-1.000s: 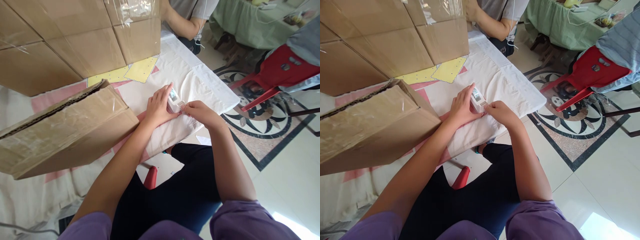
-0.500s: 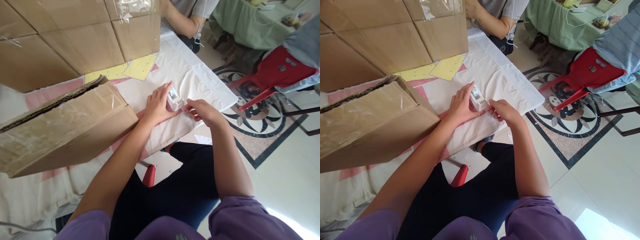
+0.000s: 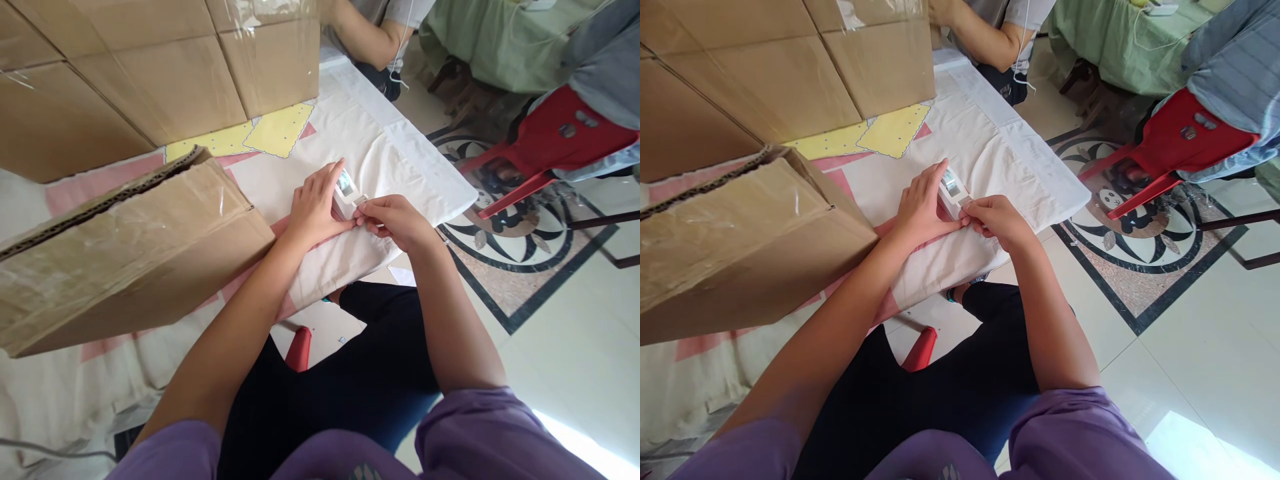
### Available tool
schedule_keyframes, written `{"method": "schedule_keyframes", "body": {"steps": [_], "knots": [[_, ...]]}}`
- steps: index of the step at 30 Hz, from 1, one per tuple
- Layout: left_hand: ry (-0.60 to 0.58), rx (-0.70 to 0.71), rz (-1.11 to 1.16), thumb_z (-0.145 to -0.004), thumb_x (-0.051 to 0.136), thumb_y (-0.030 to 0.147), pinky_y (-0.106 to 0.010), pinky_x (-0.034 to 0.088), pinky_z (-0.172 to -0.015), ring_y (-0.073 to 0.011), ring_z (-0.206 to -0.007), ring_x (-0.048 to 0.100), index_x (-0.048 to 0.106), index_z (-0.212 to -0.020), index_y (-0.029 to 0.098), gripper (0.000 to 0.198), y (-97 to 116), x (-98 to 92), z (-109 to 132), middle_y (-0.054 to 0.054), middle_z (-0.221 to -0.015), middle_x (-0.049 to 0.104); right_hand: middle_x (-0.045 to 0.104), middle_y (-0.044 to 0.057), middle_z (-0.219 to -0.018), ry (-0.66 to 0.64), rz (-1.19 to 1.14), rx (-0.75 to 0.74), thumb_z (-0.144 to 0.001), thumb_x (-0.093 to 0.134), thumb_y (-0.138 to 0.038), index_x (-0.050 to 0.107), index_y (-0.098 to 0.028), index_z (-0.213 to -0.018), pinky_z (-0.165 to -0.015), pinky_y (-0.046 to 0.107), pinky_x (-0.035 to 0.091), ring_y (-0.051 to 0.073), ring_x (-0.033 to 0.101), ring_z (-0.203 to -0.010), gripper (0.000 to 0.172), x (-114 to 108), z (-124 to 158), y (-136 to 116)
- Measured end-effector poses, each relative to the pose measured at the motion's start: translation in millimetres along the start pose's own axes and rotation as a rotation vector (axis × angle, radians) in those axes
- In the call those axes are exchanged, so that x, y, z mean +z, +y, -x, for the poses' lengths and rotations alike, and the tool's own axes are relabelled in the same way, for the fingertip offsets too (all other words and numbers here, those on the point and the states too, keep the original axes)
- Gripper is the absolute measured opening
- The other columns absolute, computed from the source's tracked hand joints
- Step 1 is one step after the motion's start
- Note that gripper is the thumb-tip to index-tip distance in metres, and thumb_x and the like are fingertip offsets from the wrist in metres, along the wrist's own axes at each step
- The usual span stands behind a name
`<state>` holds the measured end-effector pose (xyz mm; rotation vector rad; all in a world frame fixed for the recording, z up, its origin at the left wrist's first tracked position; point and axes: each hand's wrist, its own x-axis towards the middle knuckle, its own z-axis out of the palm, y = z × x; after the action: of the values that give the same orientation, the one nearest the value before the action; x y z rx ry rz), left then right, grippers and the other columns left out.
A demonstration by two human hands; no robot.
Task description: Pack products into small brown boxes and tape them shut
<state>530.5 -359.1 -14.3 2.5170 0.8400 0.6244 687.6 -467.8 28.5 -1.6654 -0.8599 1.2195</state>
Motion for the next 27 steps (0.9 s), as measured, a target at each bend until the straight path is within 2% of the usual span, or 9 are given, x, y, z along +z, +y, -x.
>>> {"method": "schedule_keyframes", "body": {"steps": [3, 5, 10, 16, 19, 22, 27], "knots": [[-0.004, -0.001, -0.001, -0.080, 0.073, 0.057, -0.053, 0.036, -0.117, -0.0388, -0.152, 0.029, 0.010, -0.165, 0.035, 0.108, 0, -0.6, 0, -0.007, -0.169, 0.027, 0.065, 0.004, -0.071, -0.004, -0.031, -0.005, -0.086, 0.069, -0.024, 0.074, -0.013, -0.078, -0.043, 0.022, 0.025, 0.006, 0.041, -0.051, 0.014, 2, 0, 3], [-0.001, 0.004, -0.005, -0.079, 0.073, 0.057, -0.053, 0.036, -0.116, -0.0382, -0.151, 0.030, 0.011, -0.165, 0.035, 0.108, 0, -0.9, 0, -0.007, -0.169, 0.027, 0.066, 0.004, -0.072, 0.000, -0.056, 0.014, -0.087, 0.067, -0.022, 0.073, -0.013, -0.078, -0.041, 0.021, 0.028, 0.006, 0.047, -0.051, 0.014, 3, 0, 4], [0.004, 0.009, -0.012, -0.077, 0.075, 0.057, -0.051, 0.036, -0.116, -0.0372, -0.149, 0.034, 0.012, -0.165, 0.033, 0.110, -1, -1.1, 0, -0.009, -0.168, 0.030, 0.068, 0.005, -0.076, -0.002, -0.090, 0.065, -0.089, 0.068, -0.022, 0.071, -0.014, -0.078, -0.044, 0.020, 0.045, 0.012, 0.063, -0.059, 0.014, 4, 1, 6], [0.034, 0.018, -0.022, -0.074, 0.079, 0.055, -0.048, 0.038, -0.115, -0.0342, -0.147, 0.038, 0.016, -0.164, 0.029, 0.112, -1, -1.4, 0, -0.011, -0.166, 0.036, 0.069, 0.005, -0.076, -0.030, -0.097, 0.094, -0.091, 0.066, -0.021, 0.072, -0.014, -0.078, -0.047, 0.020, 0.050, 0.013, 0.066, -0.062, 0.016, 1, 1, 4], [0.040, 0.018, -0.029, -0.074, 0.079, 0.053, -0.048, 0.039, -0.114, -0.0335, -0.147, 0.040, 0.017, -0.164, 0.030, 0.112, -1, -1.8, 1, -0.011, -0.165, 0.038, 0.070, 0.005, -0.076, -0.042, -0.108, 0.085, -0.091, 0.066, -0.021, 0.072, -0.014, -0.079, -0.048, 0.020, 0.050, 0.013, 0.067, -0.063, 0.015, 0, 0, 6], [0.052, 0.026, -0.029, -0.075, 0.078, 0.052, -0.048, 0.040, -0.113, -0.0337, -0.146, 0.041, 0.019, -0.163, 0.029, 0.109, 0, -2.4, 2, -0.012, -0.164, 0.039, 0.070, 0.006, -0.076, -0.047, -0.112, 0.059, -0.090, 0.069, -0.023, 0.072, -0.014, -0.078, -0.046, 0.018, 0.044, 0.012, 0.066, -0.062, 0.015, 1, 0, 9], [0.048, 0.036, -0.037, -0.075, 0.077, 0.051, -0.049, 0.039, -0.114, -0.0338, -0.147, 0.039, 0.022, -0.162, 0.026, 0.106, 1, -3.1, 4, -0.013, -0.165, 0.038, 0.073, 0.007, -0.077, 0.000, -0.099, 0.034, -0.089, 0.073, -0.028, 0.071, -0.014, -0.079, -0.044, 0.017, 0.037, 0.010, 0.065, -0.061, 0.017, 3, 2, 13]]}}
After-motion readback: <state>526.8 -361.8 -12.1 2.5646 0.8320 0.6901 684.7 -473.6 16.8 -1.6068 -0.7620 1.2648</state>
